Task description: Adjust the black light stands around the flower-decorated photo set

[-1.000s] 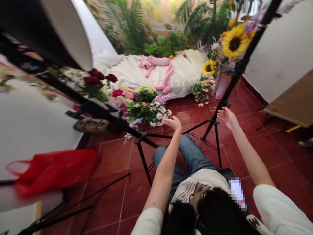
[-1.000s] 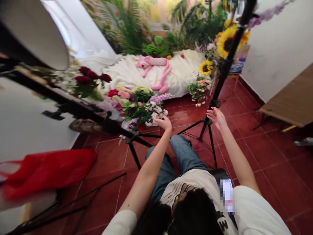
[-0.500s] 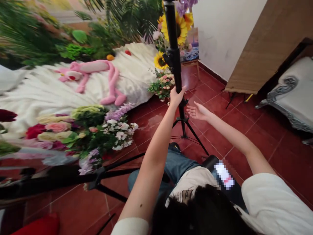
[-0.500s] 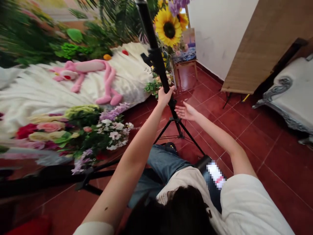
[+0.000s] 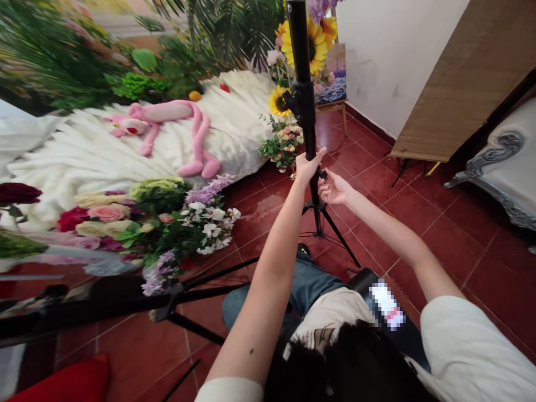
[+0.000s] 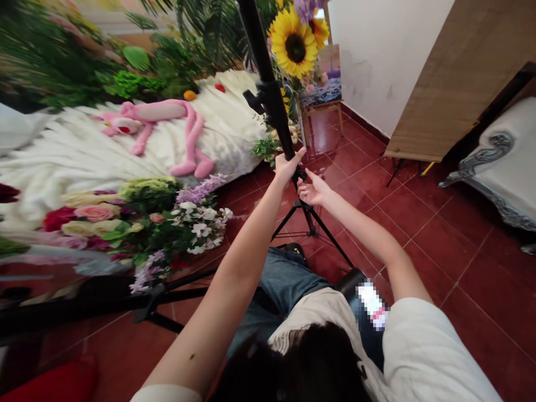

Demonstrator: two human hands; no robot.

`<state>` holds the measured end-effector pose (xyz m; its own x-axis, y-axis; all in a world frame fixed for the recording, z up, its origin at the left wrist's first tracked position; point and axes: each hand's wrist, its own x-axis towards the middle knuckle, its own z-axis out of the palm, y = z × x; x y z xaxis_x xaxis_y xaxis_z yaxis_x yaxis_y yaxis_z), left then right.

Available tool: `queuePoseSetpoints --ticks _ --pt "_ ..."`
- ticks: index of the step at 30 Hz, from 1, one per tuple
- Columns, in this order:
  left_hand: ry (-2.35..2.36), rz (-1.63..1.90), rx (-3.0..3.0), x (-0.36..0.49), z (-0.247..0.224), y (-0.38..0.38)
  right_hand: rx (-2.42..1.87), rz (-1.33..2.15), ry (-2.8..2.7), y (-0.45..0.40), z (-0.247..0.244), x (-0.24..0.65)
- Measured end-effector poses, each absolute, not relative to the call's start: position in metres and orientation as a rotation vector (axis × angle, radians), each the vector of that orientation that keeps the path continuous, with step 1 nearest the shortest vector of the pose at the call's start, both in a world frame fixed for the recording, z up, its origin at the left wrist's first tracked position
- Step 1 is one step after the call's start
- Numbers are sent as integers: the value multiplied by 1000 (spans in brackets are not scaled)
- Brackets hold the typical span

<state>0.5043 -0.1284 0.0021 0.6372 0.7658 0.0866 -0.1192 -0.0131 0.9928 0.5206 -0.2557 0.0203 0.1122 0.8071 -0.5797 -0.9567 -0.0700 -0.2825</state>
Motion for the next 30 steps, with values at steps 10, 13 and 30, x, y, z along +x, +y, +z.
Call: queuePoseSetpoints --ticks 10,13,30 --pt "708 829 1431 516 -5 -129 -407 1323 607 -247 35 508" --pt "723 831 1451 517 -6 -127 -405 1290 609 -246 33 508" --pt "711 831 1456 517 -6 -129 -1739 126 -663 -270 -23 517"
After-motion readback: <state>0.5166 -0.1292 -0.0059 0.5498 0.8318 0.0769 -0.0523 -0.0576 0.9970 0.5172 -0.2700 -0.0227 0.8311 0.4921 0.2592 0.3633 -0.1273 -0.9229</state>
